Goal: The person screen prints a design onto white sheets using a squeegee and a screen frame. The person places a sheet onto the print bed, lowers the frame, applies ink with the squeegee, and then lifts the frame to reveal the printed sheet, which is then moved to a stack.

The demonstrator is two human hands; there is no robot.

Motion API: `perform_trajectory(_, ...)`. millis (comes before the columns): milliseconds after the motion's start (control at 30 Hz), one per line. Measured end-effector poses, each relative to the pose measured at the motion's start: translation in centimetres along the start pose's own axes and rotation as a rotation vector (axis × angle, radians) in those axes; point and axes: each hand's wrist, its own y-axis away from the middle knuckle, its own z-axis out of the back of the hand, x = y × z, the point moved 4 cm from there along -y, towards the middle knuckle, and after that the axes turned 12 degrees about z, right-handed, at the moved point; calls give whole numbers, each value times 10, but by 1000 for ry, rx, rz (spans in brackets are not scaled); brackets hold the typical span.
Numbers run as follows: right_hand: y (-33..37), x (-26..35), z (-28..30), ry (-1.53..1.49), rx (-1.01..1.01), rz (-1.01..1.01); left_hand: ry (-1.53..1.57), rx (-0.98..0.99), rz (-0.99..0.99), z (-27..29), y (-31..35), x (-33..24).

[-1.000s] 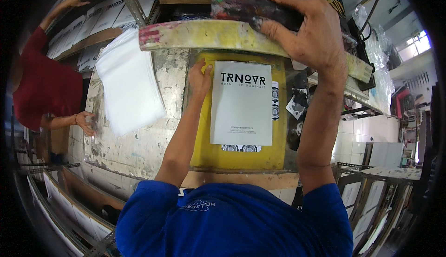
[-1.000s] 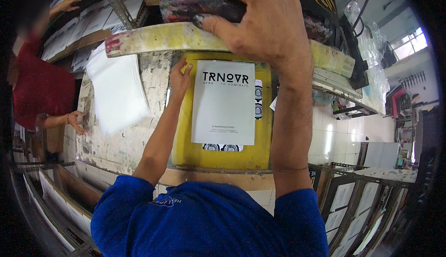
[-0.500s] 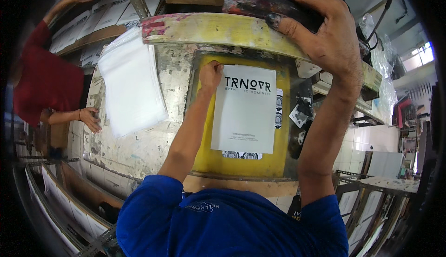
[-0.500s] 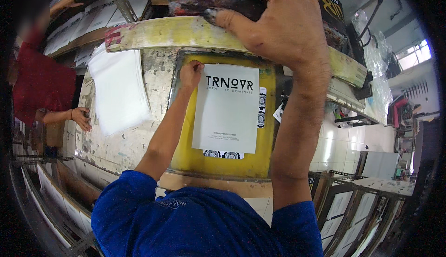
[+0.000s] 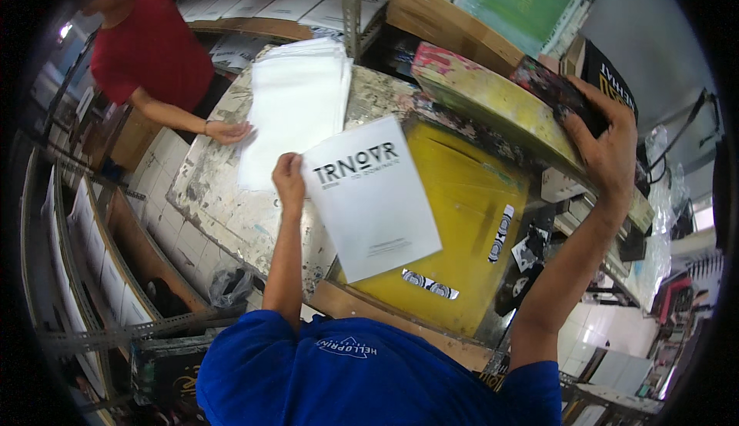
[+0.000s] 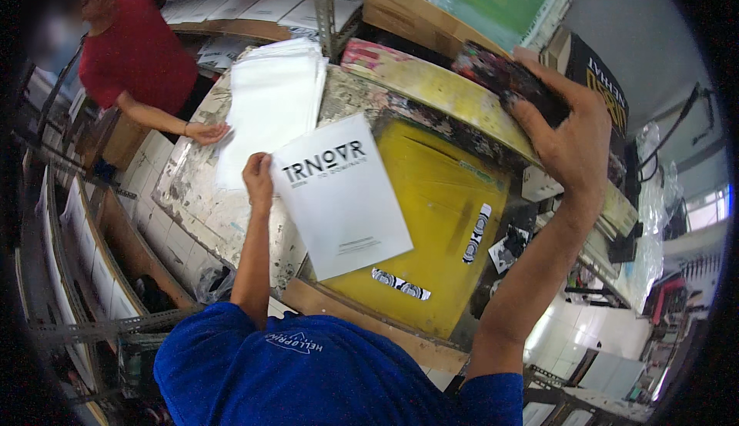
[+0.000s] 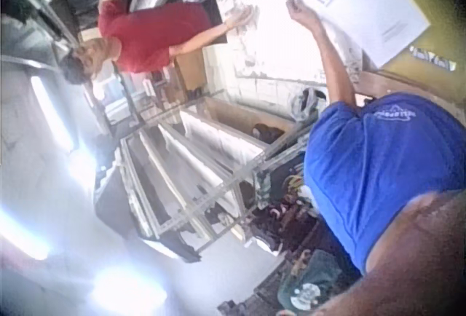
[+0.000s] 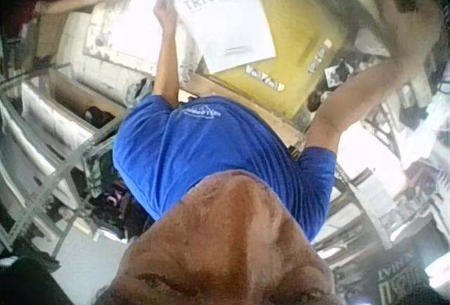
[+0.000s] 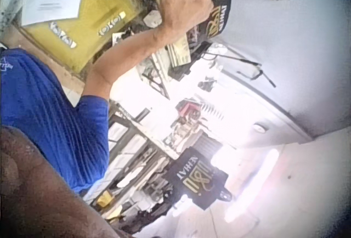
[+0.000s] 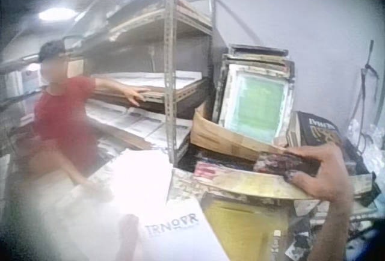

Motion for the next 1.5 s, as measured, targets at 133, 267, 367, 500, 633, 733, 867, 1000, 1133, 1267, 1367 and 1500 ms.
perform_trajectory(133, 3, -7, -2, -33, 18, -37, -25, -217, 37, 101, -21, 27)
perform_trajectory(267, 2, -1, -2, 4, 27, -6, -263, -472, 57, 190, -42, 39)
perform_trajectory(367, 2, -3, -4, -30, 33, -28, -565, -819, -4, 218, -44, 30)
perform_trajectory(500, 7, -4, -5, -58, 22, -30, -604, -644, -56, 155, -52, -3)
perform_trajectory(633, 3, -1, -3, -72, 35, 1, -716, -326, -522, 24, -20, -33)
perform_trajectory(733, -1, 1, -3, -71, 49, 17, -957, -113, -374, -32, -16, -10)
perform_trajectory(867, 1, -2, -4, -123, 42, 22, -981, -13, -204, -52, -19, 28)
perform_trajectory(1000, 3, -2, -3, -72, 44, -5, -913, -50, -212, -53, -25, 28)
perform_trajectory(1133, 4, -6, -3, -97, 14, -15, -831, -217, -411, -55, -18, 21)
perform_trajectory(1267, 0, 5, -2, 23, 39, -28, -829, -98, -278, -44, -23, 24)
perform_trajectory(1367, 0, 0, -3, -20, 38, -34, -767, 44, -137, -50, -19, 7)
perform_trajectory(1500, 7, -10, -3, -56, 8, -18, -551, 534, -26, -76, 50, -37)
